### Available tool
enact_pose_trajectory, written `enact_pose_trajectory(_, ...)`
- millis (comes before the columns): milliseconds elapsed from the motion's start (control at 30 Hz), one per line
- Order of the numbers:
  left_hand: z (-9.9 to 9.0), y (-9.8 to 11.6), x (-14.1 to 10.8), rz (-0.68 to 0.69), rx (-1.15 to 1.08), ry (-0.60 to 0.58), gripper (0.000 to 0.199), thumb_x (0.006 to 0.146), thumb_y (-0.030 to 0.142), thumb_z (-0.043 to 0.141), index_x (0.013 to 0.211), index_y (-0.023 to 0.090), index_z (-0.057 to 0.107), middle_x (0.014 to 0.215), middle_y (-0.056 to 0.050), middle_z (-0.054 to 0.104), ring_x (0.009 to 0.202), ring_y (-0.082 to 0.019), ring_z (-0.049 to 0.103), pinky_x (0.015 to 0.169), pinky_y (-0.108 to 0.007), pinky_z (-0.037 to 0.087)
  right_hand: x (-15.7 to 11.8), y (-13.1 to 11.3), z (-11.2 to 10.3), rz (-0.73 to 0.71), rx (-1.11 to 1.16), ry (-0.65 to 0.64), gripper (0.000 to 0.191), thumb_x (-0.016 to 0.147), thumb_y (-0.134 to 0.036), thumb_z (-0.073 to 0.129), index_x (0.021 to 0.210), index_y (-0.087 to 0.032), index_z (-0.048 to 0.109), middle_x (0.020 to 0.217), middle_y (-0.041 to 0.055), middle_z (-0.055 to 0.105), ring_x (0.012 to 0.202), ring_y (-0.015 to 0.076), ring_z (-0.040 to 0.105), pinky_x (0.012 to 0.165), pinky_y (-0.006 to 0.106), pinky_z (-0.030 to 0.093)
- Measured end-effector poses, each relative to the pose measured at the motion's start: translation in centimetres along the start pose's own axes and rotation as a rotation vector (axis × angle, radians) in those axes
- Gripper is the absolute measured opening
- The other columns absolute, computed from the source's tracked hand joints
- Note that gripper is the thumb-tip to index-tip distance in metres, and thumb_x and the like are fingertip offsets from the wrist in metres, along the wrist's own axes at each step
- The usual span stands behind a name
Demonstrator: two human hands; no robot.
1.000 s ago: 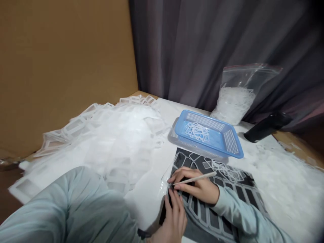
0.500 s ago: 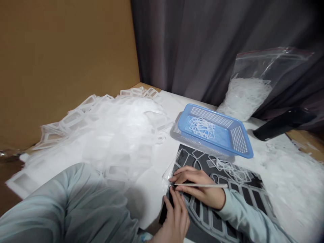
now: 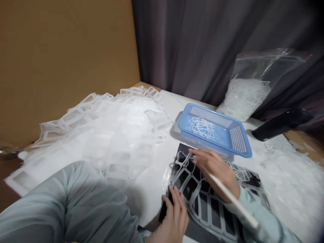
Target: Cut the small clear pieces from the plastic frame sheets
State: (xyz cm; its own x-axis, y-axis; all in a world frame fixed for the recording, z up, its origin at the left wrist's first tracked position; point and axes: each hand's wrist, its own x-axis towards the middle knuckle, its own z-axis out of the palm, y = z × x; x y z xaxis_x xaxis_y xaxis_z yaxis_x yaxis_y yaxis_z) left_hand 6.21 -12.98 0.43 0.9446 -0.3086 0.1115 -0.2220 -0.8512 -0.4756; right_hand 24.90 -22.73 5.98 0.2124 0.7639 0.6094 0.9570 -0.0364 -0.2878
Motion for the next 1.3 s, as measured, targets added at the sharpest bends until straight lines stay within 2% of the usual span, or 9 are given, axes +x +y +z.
enact_pose_trajectory(233,0.8,0.0,-0.3,0.004,0.100,0.096,0.042,0.091,0.040,0.048,0.122,0.016,0.064,0.120,-0.017,0.063,0.109,-0.034,0.064,0.076,-0.047,0.053,1.3,0.4,-5.2,0.234,-0.325,0.343,0.014,0.096,-0.013,0.057,0.107,-0.021,0.061,0.113,0.0061,0.069,0.102,0.0216,0.066,0.088,0.036,0.052)
enact_pose_trajectory(300,1.5,0.3,-0.4,0.004,0.165,0.185,0.045,0.092,0.041,0.042,0.119,0.011,0.061,0.117,-0.020,0.062,0.106,-0.035,0.065,0.076,-0.048,0.052,1.4,0.2,-5.9,0.285,-0.298,0.274,0.009,0.097,-0.017,0.058,0.104,-0.020,0.062,0.110,0.0048,0.070,0.097,0.0199,0.067,0.077,0.029,0.054)
enact_pose_trajectory(400,2.6,1.0,-0.3,-0.024,0.227,0.269,0.048,0.091,0.042,0.034,0.114,0.006,0.058,0.114,-0.022,0.062,0.103,-0.035,0.066,0.077,-0.050,0.052,1.4,-0.3,-6.3,0.334,-0.085,-0.061,0.007,0.098,-0.024,0.057,0.101,-0.021,0.063,0.096,0.0016,0.071,0.078,0.0141,0.068,0.056,0.022,0.050)
enact_pose_trajectory(500,3.5,2.1,0.0,-0.092,0.257,0.298,0.051,0.085,0.042,0.035,0.110,0.004,0.056,0.112,-0.025,0.061,0.101,-0.039,0.066,0.080,-0.057,0.051,1.4,-1.0,-5.6,0.373,0.118,-0.288,0.009,0.100,-0.025,0.054,0.098,-0.020,0.062,0.093,0.0017,0.068,0.080,0.0140,0.066,0.067,0.024,0.051)
enact_pose_trajectory(600,3.7,2.9,0.1,-0.134,0.250,0.312,0.054,0.080,0.043,0.037,0.108,0.001,0.056,0.111,-0.028,0.060,0.102,-0.042,0.065,0.086,-0.063,0.048,1.4,-1.8,-3.9,0.383,0.372,-0.340,0.012,0.099,-0.023,0.055,0.090,-0.018,0.061,0.097,0.0047,0.067,0.092,0.0162,0.064,0.080,0.027,0.051)
enact_pose_trajectory(767,3.2,3.1,0.0,-0.099,0.226,0.275,0.051,0.080,0.040,0.040,0.108,0.002,0.060,0.113,-0.024,0.058,0.102,-0.041,0.066,0.095,-0.066,0.043,0.9,-2.2,-1.2,0.410,0.676,-0.470,0.016,0.097,-0.023,0.058,0.085,-0.015,0.065,0.093,0.0070,0.068,0.088,0.0165,0.065,0.081,0.027,0.051)
enact_pose_trajectory(933,3.3,3.0,0.2,-0.101,0.263,0.264,0.053,0.086,0.037,0.034,0.116,0.003,0.061,0.108,-0.021,0.059,0.100,-0.037,0.067,0.092,-0.065,0.045,0.1,-1.2,0.0,0.432,0.762,-0.532,0.014,0.096,-0.024,0.060,0.089,-0.013,0.066,0.091,0.0086,0.068,0.085,0.0170,0.065,0.078,0.028,0.052)
enact_pose_trajectory(1067,2.5,1.7,0.0,-0.037,0.296,0.252,0.054,0.090,0.036,0.032,0.121,0.003,0.061,0.107,-0.020,0.060,0.099,-0.035,0.067,0.093,-0.062,0.046,-0.4,-0.8,0.2,0.441,0.812,-0.529,0.014,0.096,-0.024,0.060,0.089,-0.013,0.066,0.091,0.0088,0.068,0.087,0.0175,0.065,0.079,0.029,0.052)
enact_pose_trajectory(1300,1.2,-0.3,-0.3,0.081,0.400,0.224,0.057,0.096,0.037,0.026,0.132,0.004,0.055,0.107,-0.019,0.060,0.097,-0.032,0.068,0.090,-0.057,0.050,-0.2,-1.1,0.3,0.295,0.696,-0.511,0.009,0.096,-0.020,0.060,0.092,-0.014,0.065,0.092,0.0082,0.068,0.091,0.0176,0.063,0.081,0.029,0.051)
